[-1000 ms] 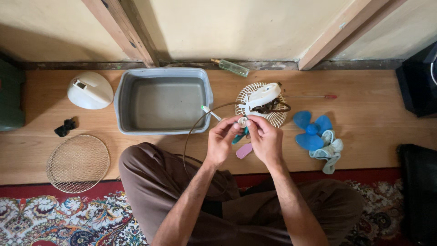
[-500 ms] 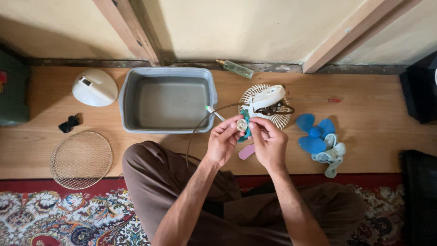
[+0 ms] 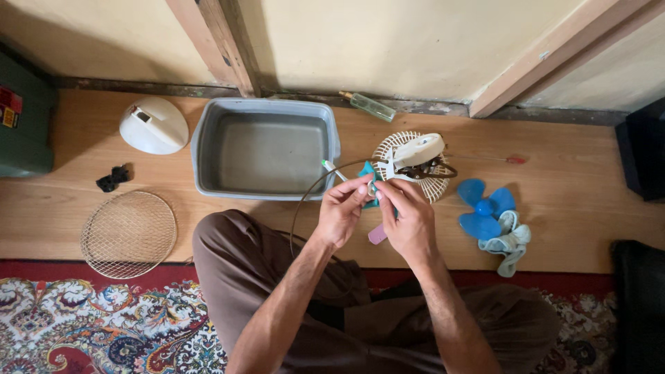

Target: The person is repairing a small electric fan by manipulating its internal components. They use a screwdriver to adjust parts within the fan's motor housing and handle the fan blades and casing.

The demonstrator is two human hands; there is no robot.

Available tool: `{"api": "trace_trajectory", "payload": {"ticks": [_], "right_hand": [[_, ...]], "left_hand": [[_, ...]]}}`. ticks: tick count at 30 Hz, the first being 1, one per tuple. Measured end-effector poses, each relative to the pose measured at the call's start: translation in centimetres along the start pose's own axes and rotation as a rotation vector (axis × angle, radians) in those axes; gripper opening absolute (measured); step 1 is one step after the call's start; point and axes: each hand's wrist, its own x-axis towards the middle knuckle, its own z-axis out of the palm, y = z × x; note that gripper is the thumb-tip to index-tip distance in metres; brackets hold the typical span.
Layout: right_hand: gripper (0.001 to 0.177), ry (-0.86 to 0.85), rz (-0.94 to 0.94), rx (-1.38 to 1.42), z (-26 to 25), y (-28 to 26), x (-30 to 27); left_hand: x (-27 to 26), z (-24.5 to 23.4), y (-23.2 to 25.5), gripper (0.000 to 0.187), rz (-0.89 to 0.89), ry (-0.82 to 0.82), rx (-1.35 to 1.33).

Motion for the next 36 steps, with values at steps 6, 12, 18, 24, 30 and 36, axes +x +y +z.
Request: {"api": "trace_trajectory", "payload": {"ticks": [6, 12, 18, 24, 30, 36], "right_hand": [[0.016, -0.219, 0.042, -0.056, -0.4, 0.6, 1.1], [0.017, -0.216, 0.342, 0.393, 0.9, 3.8, -0.1], [0.02, -0.112, 0.683, 0.829, 3.8, 8.8, -3.3], [0.023, -0.234, 0.714, 0.484, 3.9, 12.6, -4.6], [0.039, 0.212, 0.869, 0.453, 1.6, 15.4, -2.3], [0.051, 0.132, 1.051, 0.521, -0.6, 17.4, 2.9]], "left_hand": [[-0.5, -0.7, -0.9, 0.027, 0.086, 0.075, 0.221], [-0.2, -1.6, -1.4, 0.022, 0.014, 0.064, -0.155], [0.4, -2.5, -1.2, 0.019, -0.025, 0.095, -0.07], [2.3, -3.6, -1.7, 0.021, 0.035, 0.09, 0.038], [4.5, -3.6, -2.5, 0.016, -0.054, 0.188, 0.091], [7.2, -2.8, -3.9, 0.016, -0.06, 0.188, 0.138]]}}
